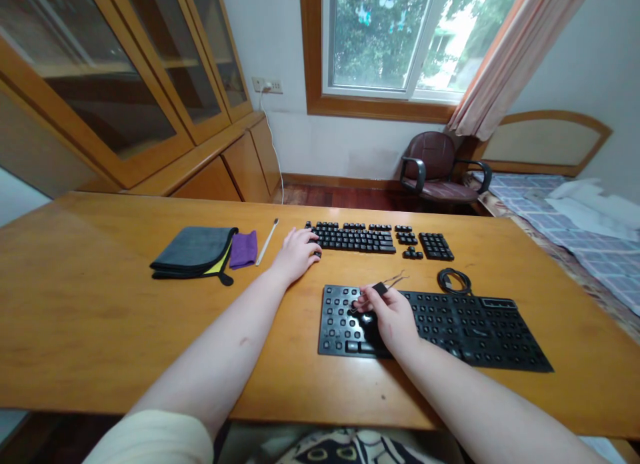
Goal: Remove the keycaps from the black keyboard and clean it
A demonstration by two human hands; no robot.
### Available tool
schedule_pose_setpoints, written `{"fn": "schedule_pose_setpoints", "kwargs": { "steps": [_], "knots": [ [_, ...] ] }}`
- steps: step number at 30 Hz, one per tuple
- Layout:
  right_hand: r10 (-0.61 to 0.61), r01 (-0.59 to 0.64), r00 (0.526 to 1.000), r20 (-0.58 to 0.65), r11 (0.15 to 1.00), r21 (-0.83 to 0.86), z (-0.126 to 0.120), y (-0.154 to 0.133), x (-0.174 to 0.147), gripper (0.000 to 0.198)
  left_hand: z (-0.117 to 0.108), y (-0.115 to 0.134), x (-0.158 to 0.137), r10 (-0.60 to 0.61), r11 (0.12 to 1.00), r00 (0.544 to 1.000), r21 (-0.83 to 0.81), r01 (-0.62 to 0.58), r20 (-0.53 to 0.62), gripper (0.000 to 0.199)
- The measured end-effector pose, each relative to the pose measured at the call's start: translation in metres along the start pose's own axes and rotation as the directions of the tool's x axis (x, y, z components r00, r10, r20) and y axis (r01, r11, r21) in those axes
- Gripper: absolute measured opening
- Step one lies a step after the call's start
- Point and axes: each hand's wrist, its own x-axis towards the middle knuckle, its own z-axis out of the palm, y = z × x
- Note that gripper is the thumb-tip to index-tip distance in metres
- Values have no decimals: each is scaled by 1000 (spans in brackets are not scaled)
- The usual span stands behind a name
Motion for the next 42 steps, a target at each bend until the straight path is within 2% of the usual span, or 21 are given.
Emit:
{"fn": "schedule_pose_setpoints", "kwargs": {
  "steps": [5, 13, 22, 27, 29, 32, 34, 37, 39, 42],
  "knots": [
    [5, -6, 999, 33, 1000, 10, 0, 2, 0, 36, 11, -6, -6, -53, 999, 998, -15, 52, -38, 11],
    [-5, 4, 999, 49, 1000, 20, 1, 2, -1, 34, 12, -10, -4, -125, 990, 991, -66, 122, -53, 13],
    [-9, 8, 998, 70, 1000, 12, 0, 5, 0, 34, 10, -14, -4, -138, 988, 988, -82, 133, -64, 21],
    [-85, 86, 994, 74, 996, -6, -3, -1, 0, 33, 11, -16, -3, -154, 986, 986, -76, 149, -67, 19],
    [-142, 142, 990, 17, 990, 7, -12, -11, 9, 32, 11, -16, -3, -149, 987, 986, -71, 144, -77, 19],
    [-161, 172, 974, -161, 984, 53, -38, -28, 40, 31, 12, -16, -3, -132, 990, 987, -62, 127, -86, 17],
    [-91, 102, 963, -253, 994, 31, -57, -36, 67, 27, 14, -17, -3, -125, 991, 988, -60, 120, -89, 15],
    [42, -56, 954, -297, 998, -40, -75, -39, 99, 23, 15, -19, -3, -117, 992, 988, -58, 112, -99, 14],
    [87, -119, 950, -298, 989, -91, -79, -35, 111, 22, 16, -19, -3, -113, 993, 988, -56, 107, -102, 14],
    [107, -143, 953, -284, 984, -107, -79, -27, 117, 22, 15, -19, -4, -115, 992, 989, -60, 110, -98, 13]
  ]
}}
